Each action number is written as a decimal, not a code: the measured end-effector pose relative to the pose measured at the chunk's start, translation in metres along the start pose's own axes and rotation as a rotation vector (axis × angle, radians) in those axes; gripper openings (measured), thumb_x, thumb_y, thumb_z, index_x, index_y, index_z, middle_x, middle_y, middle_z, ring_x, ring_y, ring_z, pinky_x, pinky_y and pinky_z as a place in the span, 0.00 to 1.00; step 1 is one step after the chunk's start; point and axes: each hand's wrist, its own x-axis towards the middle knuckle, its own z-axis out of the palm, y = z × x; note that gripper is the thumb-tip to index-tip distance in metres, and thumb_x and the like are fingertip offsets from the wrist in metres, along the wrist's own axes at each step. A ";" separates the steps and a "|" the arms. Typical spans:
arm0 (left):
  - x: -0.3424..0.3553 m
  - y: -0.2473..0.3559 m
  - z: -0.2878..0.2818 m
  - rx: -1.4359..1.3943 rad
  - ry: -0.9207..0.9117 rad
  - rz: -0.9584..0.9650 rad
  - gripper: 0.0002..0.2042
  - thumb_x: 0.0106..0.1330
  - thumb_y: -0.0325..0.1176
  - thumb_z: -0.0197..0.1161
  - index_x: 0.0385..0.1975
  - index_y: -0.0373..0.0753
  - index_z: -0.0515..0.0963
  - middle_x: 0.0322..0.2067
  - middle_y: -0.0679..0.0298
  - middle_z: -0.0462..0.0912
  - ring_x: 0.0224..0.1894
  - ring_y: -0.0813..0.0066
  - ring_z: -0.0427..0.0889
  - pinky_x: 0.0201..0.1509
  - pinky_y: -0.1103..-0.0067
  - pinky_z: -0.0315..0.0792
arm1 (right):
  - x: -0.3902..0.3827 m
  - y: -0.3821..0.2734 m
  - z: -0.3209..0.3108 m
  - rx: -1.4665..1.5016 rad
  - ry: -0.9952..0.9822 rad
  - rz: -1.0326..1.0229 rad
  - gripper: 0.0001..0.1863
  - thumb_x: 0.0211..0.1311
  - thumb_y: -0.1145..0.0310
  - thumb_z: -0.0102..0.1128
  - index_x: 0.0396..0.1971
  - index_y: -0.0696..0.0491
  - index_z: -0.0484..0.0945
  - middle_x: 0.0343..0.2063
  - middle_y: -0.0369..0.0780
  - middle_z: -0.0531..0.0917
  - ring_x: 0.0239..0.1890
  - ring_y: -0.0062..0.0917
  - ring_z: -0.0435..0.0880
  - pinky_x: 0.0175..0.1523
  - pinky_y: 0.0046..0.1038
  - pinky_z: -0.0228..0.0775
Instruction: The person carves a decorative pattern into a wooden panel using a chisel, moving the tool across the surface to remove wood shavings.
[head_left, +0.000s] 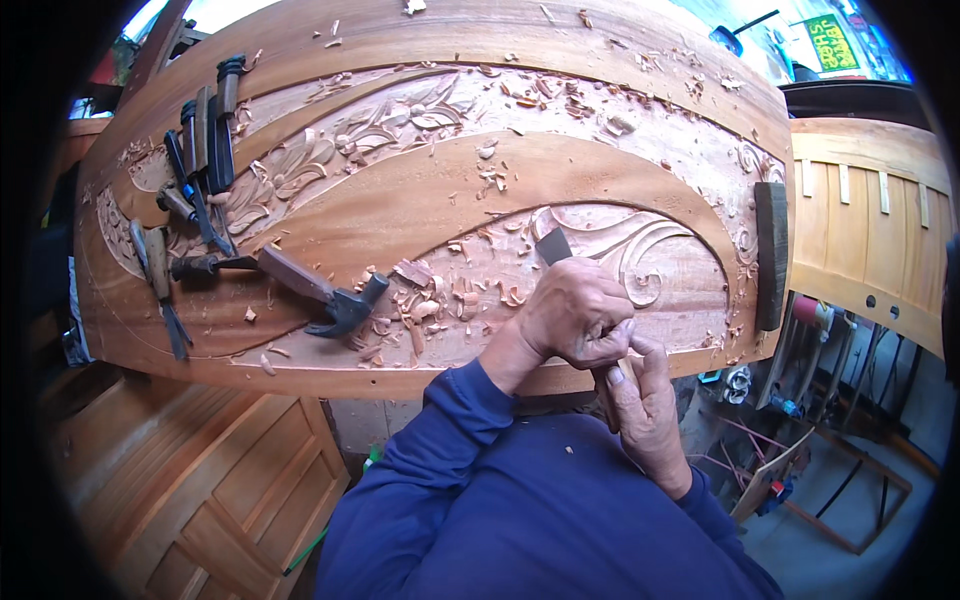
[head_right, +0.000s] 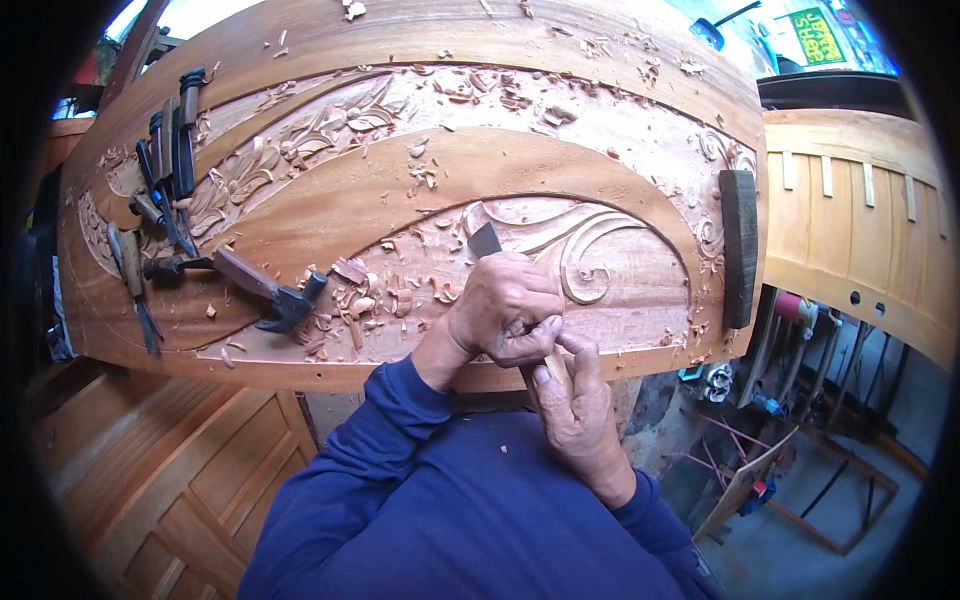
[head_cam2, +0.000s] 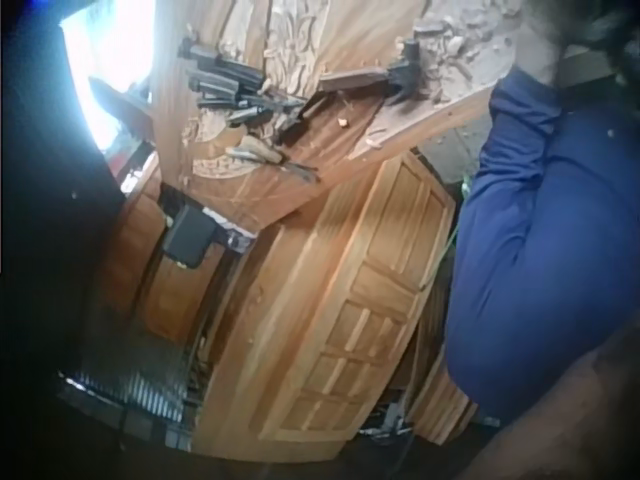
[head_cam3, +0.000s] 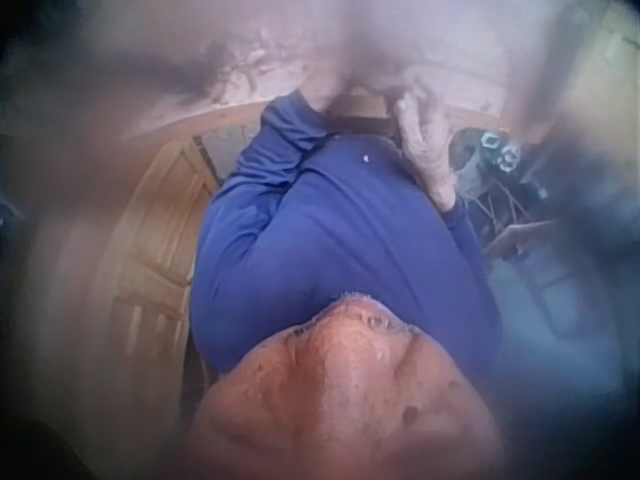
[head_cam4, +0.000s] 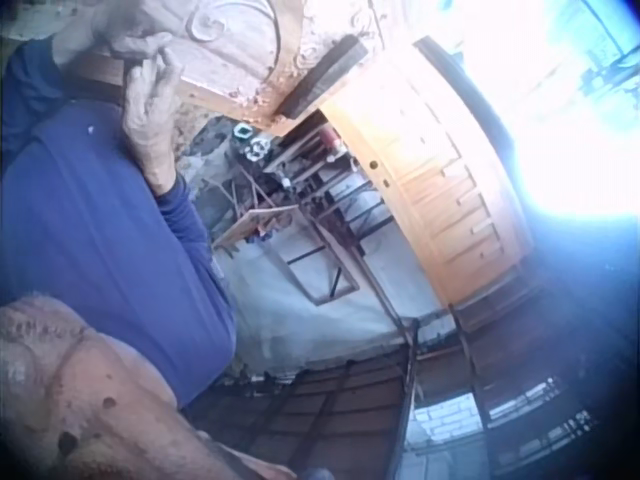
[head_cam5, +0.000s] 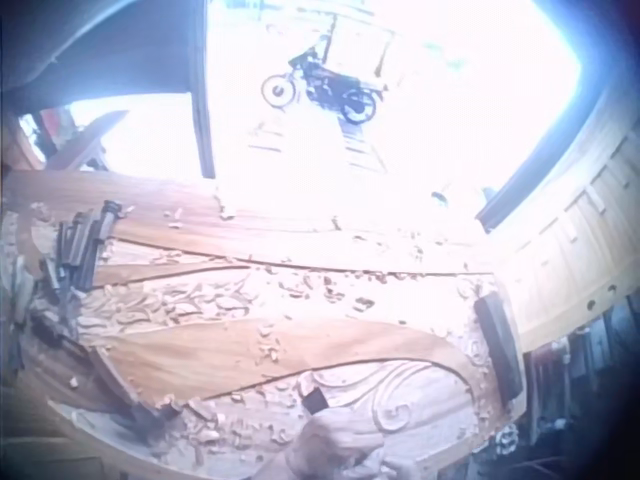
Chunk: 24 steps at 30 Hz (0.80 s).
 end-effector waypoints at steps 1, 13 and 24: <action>-0.001 -0.002 0.000 -0.042 0.012 0.005 0.12 0.54 0.42 0.67 0.16 0.45 0.75 0.18 0.63 0.77 0.24 0.59 0.81 0.28 0.66 0.73 | 0.000 0.002 0.004 -0.015 0.034 -0.064 0.20 0.81 0.70 0.55 0.67 0.57 0.68 0.37 0.40 0.85 0.31 0.17 0.80 0.38 0.25 0.74; -0.005 -0.006 -0.009 -0.045 0.038 -0.011 0.09 0.57 0.39 0.67 0.19 0.44 0.81 0.19 0.60 0.77 0.23 0.56 0.80 0.29 0.64 0.72 | -0.009 -0.006 0.003 -0.470 0.267 -0.591 0.17 0.77 0.61 0.56 0.52 0.59 0.83 0.47 0.55 0.87 0.50 0.41 0.87 0.59 0.39 0.77; 0.000 -0.012 -0.030 -0.110 -0.097 0.083 0.07 0.55 0.37 0.68 0.19 0.45 0.79 0.19 0.62 0.78 0.22 0.57 0.79 0.28 0.66 0.72 | -0.009 0.007 0.039 -0.078 0.421 -0.478 0.13 0.71 0.69 0.59 0.50 0.60 0.81 0.45 0.48 0.82 0.51 0.31 0.81 0.53 0.31 0.76</action>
